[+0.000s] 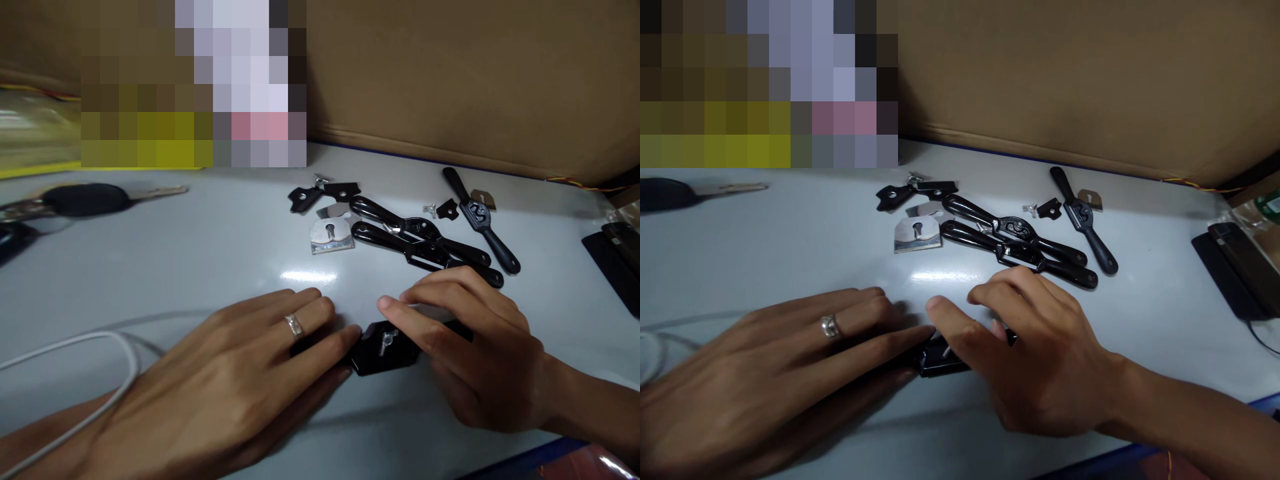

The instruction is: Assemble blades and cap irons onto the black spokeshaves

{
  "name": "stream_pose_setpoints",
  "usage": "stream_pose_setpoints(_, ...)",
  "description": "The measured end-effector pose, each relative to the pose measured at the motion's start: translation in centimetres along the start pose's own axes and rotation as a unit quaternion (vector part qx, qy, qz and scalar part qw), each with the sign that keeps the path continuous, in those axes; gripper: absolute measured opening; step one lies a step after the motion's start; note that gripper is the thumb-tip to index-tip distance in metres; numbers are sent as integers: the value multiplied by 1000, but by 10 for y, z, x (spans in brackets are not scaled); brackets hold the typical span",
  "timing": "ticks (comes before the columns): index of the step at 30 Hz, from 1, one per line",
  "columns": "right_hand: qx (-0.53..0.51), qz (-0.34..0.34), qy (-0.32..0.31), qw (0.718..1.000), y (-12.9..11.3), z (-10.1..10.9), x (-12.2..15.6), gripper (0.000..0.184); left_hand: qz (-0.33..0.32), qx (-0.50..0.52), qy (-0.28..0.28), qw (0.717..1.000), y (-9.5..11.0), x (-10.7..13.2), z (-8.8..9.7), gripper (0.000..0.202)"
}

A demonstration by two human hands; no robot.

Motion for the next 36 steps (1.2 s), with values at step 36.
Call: stream_pose_setpoints(36,-16,-44,-36,998,1,-3,2,30,3,0,-11,1000,-2,0,-2,26)
Point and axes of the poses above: each hand's wrist, its own x-axis away from the middle knuckle, its own z-axis out of the back of the hand, y = z × x, the point moved 10 cm from there along -x, towards the middle knuckle, and after that the axes turned 8 degrees about x, right-handed, at the moved point
